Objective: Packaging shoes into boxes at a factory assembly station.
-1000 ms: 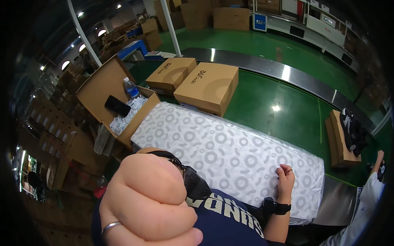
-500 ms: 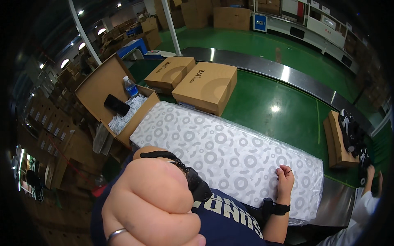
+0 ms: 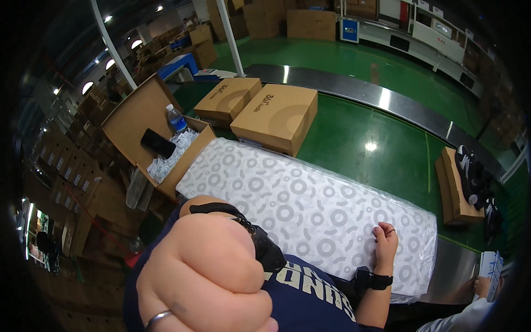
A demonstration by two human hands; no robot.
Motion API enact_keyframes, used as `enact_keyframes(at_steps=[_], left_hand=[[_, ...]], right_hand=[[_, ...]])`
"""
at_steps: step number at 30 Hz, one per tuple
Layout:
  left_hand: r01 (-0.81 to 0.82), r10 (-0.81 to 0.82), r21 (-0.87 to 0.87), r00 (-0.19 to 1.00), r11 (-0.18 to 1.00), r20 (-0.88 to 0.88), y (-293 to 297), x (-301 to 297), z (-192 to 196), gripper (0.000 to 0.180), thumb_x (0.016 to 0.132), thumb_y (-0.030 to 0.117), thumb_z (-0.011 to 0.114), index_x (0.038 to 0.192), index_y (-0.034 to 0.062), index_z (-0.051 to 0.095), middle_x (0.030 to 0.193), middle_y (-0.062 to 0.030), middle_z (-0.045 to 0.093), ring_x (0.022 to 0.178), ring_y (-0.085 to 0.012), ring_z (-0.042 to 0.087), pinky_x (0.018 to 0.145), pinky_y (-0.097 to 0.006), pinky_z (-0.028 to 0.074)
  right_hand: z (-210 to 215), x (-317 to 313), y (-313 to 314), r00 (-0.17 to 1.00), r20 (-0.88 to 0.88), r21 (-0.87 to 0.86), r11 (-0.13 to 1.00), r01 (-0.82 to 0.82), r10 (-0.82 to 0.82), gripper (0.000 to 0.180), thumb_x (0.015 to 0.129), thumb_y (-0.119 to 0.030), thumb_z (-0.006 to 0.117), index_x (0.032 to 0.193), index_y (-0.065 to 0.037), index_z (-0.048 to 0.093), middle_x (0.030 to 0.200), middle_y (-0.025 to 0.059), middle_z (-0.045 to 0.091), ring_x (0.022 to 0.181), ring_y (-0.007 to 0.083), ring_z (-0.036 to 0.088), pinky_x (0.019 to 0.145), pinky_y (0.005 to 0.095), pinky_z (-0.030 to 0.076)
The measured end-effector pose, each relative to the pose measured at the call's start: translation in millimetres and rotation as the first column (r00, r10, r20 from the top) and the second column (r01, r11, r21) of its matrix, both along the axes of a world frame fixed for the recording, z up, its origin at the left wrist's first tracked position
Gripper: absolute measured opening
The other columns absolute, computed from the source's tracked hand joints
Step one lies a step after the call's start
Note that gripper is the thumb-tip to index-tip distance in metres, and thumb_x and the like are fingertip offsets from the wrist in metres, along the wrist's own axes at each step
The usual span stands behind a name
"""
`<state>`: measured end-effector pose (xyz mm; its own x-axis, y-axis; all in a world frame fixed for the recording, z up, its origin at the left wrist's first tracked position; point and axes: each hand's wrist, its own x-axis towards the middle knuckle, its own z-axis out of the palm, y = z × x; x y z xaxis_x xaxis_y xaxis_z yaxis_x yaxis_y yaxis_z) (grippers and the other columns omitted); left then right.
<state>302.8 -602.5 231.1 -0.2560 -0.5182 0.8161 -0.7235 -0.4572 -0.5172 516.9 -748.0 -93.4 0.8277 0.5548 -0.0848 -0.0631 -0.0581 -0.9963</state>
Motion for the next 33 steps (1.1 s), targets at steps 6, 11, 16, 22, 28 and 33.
enact_keyframes(at_steps=[6, 11, 16, 22, 28, 33], left_hand=[[-0.089, 0.072, -0.416, 0.996, 0.905, -0.055, -29.5, -5.7, -7.2, 0.005, 0.055, 0.008, 0.054, 0.054, 0.0045, 0.051, 0.055, 0.0022, 0.044, 0.046, -0.0112, 0.040, 0.038, -0.025, 0.031], [-0.065, 0.073, -0.251, 0.997, 0.966, 0.023, -19.6, -3.7, -6.2, 0.004, 0.055, 0.008, 0.054, 0.055, 0.0043, 0.052, 0.055, 0.0018, 0.044, 0.045, -0.0115, 0.039, 0.037, -0.025, 0.030], [-0.018, 0.032, -0.149, 0.995, 0.989, 0.094, -0.4, 5.7, -0.5, 0.005, 0.056, 0.008, 0.054, 0.056, 0.0036, 0.052, 0.054, 0.0016, 0.043, 0.044, -0.0112, 0.038, 0.036, -0.024, 0.030], [0.009, 0.008, -0.101, 0.985, 0.995, 0.172, -2.1, 10.2, 1.2, 0.005, 0.055, 0.008, 0.053, 0.056, 0.0032, 0.052, 0.054, 0.0015, 0.043, 0.043, -0.0109, 0.037, 0.036, -0.024, 0.029], [-0.082, 0.092, -0.449, 0.996, 0.890, 0.001, -34.0, -0.8, -7.9, 0.006, 0.053, 0.010, 0.054, 0.054, 0.0045, 0.051, 0.053, 0.0020, 0.043, 0.043, -0.0112, 0.038, 0.037, -0.025, 0.028], [0.028, 0.040, -0.454, 0.989, 0.891, 0.141, -32.3, 10.9, -4.5, 0.005, 0.053, 0.008, 0.054, 0.053, 0.0046, 0.051, 0.052, 0.0021, 0.043, 0.042, -0.0113, 0.039, 0.037, -0.025, 0.028]], right_hand=[[-0.3, 1.4, -1.3, 1.000, -0.007, 0.007, 1.000, 0.002, -0.001, 0.017, 0.084, -0.010, 0.050, 0.097, -0.001, 0.055, 0.080, 0.0025, 0.060, 0.071, 0.0078, 0.054, 0.060, 0.0192, 0.039], [-1.5, 0.7, -0.3, 1.000, 0.016, 0.001, 1.000, 0.009, -0.009, 0.017, 0.084, -0.011, 0.050, 0.098, -0.001, 0.055, 0.080, 0.0026, 0.060, 0.071, 0.0078, 0.054, 0.060, 0.0190, 0.039], [-3.4, 0.5, 1.8, 1.000, -0.011, 0.026, 1.000, -0.003, 0.004, 0.017, 0.084, -0.011, 0.051, 0.098, -0.001, 0.055, 0.080, 0.0018, 0.060, 0.071, 0.0072, 0.054, 0.060, 0.0186, 0.039], [-5.2, 2.6, -0.6, 1.000, -0.029, 0.023, 1.000, 0.009, -0.009, 0.017, 0.084, -0.011, 0.051, 0.098, -0.001, 0.055, 0.080, 0.0007, 0.059, 0.070, 0.0064, 0.052, 0.060, 0.0184, 0.039], [-0.9, 1.2, 2.6, 1.000, -0.021, 0.003, 1.000, -0.009, 0.009, 0.017, 0.084, -0.011, 0.051, 0.098, -0.001, 0.055, 0.079, 0.0006, 0.059, 0.069, 0.0062, 0.052, 0.060, 0.0185, 0.039], [0.6, -1.7, -0.5, 1.000, -0.025, 0.001, 1.000, 0.018, -0.018, 0.018, 0.083, -0.011, 0.051, 0.098, -0.001, 0.055, 0.079, 0.0007, 0.059, 0.070, 0.0066, 0.053, 0.060, 0.0185, 0.039]])
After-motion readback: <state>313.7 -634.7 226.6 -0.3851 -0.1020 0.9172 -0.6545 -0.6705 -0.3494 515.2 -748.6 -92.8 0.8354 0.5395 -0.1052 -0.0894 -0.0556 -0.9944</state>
